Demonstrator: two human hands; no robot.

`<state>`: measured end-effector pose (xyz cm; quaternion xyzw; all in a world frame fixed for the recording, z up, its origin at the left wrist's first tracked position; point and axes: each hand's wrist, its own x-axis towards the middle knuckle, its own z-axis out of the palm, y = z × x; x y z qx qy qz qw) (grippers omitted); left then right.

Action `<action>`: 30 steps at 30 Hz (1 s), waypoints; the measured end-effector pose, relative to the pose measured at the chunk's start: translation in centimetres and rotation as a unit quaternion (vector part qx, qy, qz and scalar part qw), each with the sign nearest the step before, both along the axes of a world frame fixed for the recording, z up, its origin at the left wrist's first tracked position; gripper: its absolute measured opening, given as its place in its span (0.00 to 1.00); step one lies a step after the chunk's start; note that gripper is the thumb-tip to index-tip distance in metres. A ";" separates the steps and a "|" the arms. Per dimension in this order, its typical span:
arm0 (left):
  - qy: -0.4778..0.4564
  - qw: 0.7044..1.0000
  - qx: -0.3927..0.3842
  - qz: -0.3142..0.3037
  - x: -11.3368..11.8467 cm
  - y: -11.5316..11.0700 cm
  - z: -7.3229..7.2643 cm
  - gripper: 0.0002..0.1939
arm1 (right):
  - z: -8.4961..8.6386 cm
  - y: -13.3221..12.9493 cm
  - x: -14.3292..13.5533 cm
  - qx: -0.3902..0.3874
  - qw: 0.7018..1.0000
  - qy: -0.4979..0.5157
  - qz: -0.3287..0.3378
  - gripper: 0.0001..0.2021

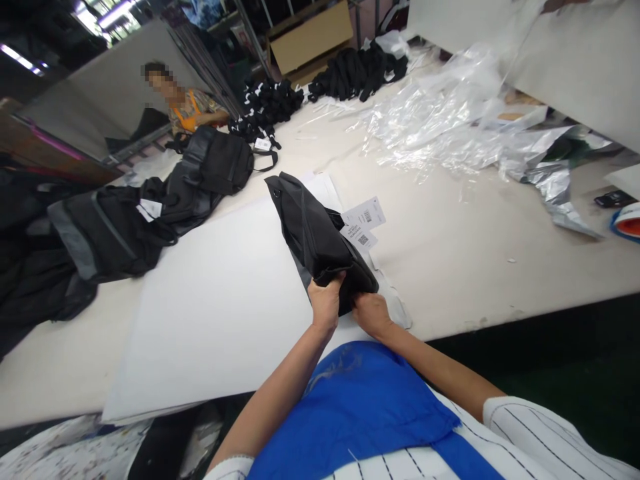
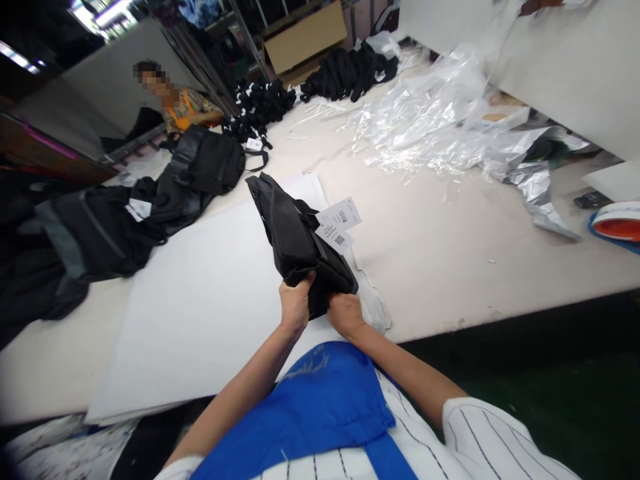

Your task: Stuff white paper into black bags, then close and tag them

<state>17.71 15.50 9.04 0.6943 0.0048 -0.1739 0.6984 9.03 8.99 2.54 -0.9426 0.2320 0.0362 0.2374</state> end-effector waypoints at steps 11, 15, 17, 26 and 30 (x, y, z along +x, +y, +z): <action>0.022 0.997 -0.061 0.031 1.6 1.2 1.4 0.24 | 2.5 -4.6 -1.0 -0.060 0.965 0.037 0.253 0.11; 0.038 0.995 -0.075 0.045 1.6 1.1 2.0 0.24 | 2.1 -5.3 -0.8 -0.082 0.956 0.020 0.280 0.13; 0.028 0.995 -0.082 0.045 1.6 1.0 1.8 0.25 | 1.8 -5.0 -0.7 -0.076 0.969 -0.003 0.235 0.11; 0.006 0.999 0.011 0.048 0.0 0.4 0.2 0.24 | 0.9 -0.9 0.0 -0.018 0.998 -0.028 0.049 0.12; 0.030 0.997 0.007 0.065 0.2 0.7 0.3 0.26 | -0.5 -1.0 -0.2 -0.004 0.994 -0.095 -0.048 0.14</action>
